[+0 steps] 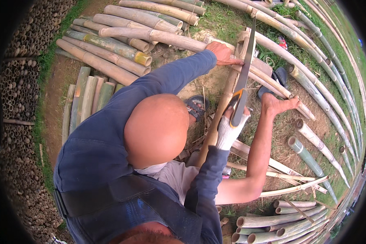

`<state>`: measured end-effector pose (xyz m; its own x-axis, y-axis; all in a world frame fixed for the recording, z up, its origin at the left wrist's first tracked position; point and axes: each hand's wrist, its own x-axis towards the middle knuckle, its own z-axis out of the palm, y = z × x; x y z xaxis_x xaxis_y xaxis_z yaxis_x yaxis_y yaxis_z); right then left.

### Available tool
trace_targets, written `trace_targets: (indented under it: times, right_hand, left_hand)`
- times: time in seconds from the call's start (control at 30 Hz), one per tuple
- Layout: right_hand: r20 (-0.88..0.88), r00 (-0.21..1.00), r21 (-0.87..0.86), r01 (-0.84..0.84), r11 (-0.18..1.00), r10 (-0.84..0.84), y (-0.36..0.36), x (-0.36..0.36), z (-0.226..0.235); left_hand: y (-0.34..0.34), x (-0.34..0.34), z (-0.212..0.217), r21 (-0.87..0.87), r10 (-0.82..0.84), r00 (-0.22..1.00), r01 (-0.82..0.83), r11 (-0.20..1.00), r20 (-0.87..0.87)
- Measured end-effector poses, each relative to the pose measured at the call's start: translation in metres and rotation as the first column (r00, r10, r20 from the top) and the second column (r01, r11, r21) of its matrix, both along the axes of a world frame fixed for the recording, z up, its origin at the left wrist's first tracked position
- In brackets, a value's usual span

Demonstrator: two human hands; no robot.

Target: The person sits on the ground and uses a hand saw to cut a long bamboo pole into shorter sections. They hold the bamboo steady with their feet and hands, saw through the pole, and then move the cut pieces aside.

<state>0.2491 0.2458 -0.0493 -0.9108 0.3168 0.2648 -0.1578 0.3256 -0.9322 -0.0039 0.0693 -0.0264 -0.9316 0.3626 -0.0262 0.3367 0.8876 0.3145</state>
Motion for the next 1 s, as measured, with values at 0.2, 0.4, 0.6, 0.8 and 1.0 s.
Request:
trace_targets:
  times: [0.2, 0.4, 0.6, 0.8, 1.0]
  right_hand:
    - [-0.062, 0.997, 0.161, 0.048, 0.986, -0.039, 0.004, -0.060, -0.009]
    - [0.032, 0.999, 0.060, -0.003, 0.998, 0.001, -0.019, -0.034, 0.015]
    - [0.015, 1.000, -0.067, -0.022, 0.998, 0.023, -0.059, -0.030, 0.029]
    - [-0.065, 0.998, -0.026, -0.026, 0.999, 0.024, -0.044, -0.030, 0.055]
    - [0.008, 0.999, -0.014, -0.031, 0.999, 0.031, -0.046, -0.017, 0.055]
  left_hand:
    - [-0.003, -0.009, 0.008, 0.011, -0.069, 0.998, 0.069, 0.998, 0.014]
    - [-0.018, -0.002, 0.001, 0.027, -0.028, 0.999, 0.028, 0.999, 0.032]
    - [-0.037, -0.006, -0.003, -0.018, -0.031, 0.999, 0.031, 0.999, 0.007]
    - [-0.033, -0.001, 0.009, -0.040, -0.042, 0.999, 0.042, 0.998, 0.003]
    - [-0.029, -0.005, 0.009, -0.062, -0.060, 0.997, 0.063, 0.996, 0.045]
